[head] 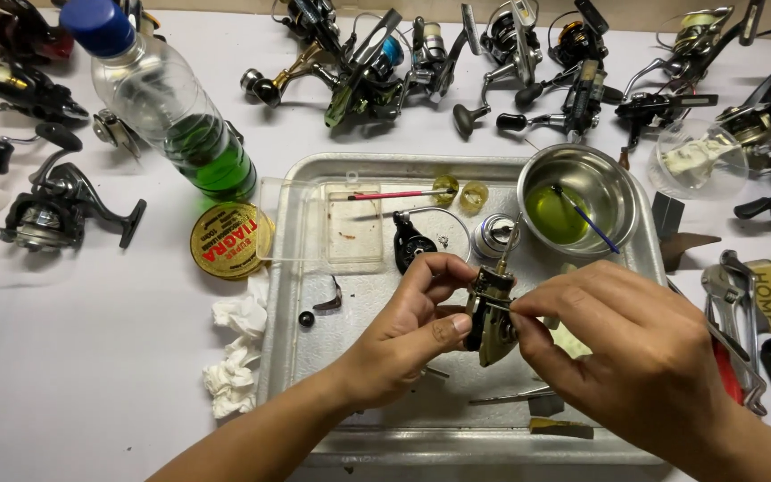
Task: Disassembling and maintaining a fishing reel by removing internal components and cleaning them.
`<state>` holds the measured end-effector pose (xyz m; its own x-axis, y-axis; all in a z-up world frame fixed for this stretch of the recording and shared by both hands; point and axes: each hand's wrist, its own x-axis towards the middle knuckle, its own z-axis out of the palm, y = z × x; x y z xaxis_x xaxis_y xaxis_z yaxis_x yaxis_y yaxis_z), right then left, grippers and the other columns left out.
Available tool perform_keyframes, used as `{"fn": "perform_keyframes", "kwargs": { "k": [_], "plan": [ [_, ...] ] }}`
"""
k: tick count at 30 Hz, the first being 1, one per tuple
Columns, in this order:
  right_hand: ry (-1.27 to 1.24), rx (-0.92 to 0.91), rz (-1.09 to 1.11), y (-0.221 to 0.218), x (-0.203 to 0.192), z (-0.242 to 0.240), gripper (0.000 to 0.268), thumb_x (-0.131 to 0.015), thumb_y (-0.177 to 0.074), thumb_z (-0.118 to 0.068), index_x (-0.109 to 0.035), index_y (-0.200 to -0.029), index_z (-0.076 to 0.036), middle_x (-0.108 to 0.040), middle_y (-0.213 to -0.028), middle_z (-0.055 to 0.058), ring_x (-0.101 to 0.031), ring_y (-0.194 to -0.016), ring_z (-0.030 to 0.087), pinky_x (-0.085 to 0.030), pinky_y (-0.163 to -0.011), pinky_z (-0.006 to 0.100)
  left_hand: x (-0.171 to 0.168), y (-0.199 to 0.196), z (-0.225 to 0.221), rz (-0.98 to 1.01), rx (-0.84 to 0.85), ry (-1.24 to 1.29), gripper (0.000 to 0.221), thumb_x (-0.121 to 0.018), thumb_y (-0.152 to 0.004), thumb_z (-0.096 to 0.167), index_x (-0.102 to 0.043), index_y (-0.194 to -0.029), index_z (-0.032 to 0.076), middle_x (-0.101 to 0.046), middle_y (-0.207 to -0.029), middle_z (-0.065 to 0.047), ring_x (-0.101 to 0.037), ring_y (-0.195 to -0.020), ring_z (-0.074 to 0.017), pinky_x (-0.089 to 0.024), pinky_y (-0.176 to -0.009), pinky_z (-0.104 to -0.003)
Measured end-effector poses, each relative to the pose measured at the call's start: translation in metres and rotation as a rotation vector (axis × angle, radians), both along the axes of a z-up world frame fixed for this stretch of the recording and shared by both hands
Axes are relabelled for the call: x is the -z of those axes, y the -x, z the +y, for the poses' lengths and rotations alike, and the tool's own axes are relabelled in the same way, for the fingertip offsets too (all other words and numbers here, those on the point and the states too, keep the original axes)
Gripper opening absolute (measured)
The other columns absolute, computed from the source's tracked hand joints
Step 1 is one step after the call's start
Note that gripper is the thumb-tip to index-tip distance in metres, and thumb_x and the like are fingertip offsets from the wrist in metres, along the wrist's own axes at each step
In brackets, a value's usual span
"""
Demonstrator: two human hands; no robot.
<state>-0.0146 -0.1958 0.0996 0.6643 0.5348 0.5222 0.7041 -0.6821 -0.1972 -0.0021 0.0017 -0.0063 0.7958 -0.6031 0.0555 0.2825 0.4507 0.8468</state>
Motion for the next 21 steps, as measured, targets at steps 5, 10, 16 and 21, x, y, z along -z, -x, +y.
{"fn": "perform_keyframes", "kwargs": {
  "k": [5,10,16,21],
  "plan": [
    [0.017,0.000,-0.021,0.001,0.004,-0.001,0.011,-0.073,-0.091,-0.008,-0.069,-0.083,-0.004,-0.071,-0.078,0.007,-0.068,-0.069,0.023,-0.053,-0.067,0.035,0.001,0.002,-0.001,-0.007,0.002,0.026,0.037,-0.056,-0.103,0.017,-0.039,-0.135,0.010,-0.052,-0.132,-0.011,-0.057,-0.106,-0.0180,-0.054,-0.091,-0.036],
    [0.005,0.006,-0.012,0.004,0.004,-0.005,0.007,-0.073,-0.090,-0.006,-0.070,-0.084,-0.003,-0.071,-0.078,0.008,-0.068,-0.070,0.024,-0.053,-0.067,0.034,-0.001,0.002,-0.001,-0.043,-0.003,-0.006,0.037,-0.056,-0.103,0.017,-0.038,-0.134,0.011,-0.052,-0.130,-0.011,-0.056,-0.101,-0.0168,-0.052,-0.088,-0.033],
    [0.004,0.067,-0.015,0.005,0.001,-0.011,0.009,-0.076,-0.089,-0.005,-0.072,-0.081,-0.002,-0.072,-0.077,0.007,-0.069,-0.070,0.023,-0.054,-0.068,0.034,0.002,0.001,-0.003,-0.037,-0.027,0.080,0.036,-0.056,-0.103,0.015,-0.038,-0.133,0.007,-0.045,-0.128,-0.011,-0.054,-0.113,-0.0189,-0.061,-0.099,-0.048],
    [-0.006,0.053,0.006,0.005,0.002,-0.010,0.009,-0.073,-0.090,-0.007,-0.071,-0.082,-0.004,-0.071,-0.076,0.006,-0.067,-0.068,0.023,-0.052,-0.067,0.034,0.002,0.001,-0.002,-0.037,-0.013,0.044,0.037,-0.056,-0.103,0.018,-0.037,-0.133,0.008,-0.047,-0.135,-0.015,-0.063,-0.107,-0.0198,-0.058,-0.099,-0.042]
  ]
}}
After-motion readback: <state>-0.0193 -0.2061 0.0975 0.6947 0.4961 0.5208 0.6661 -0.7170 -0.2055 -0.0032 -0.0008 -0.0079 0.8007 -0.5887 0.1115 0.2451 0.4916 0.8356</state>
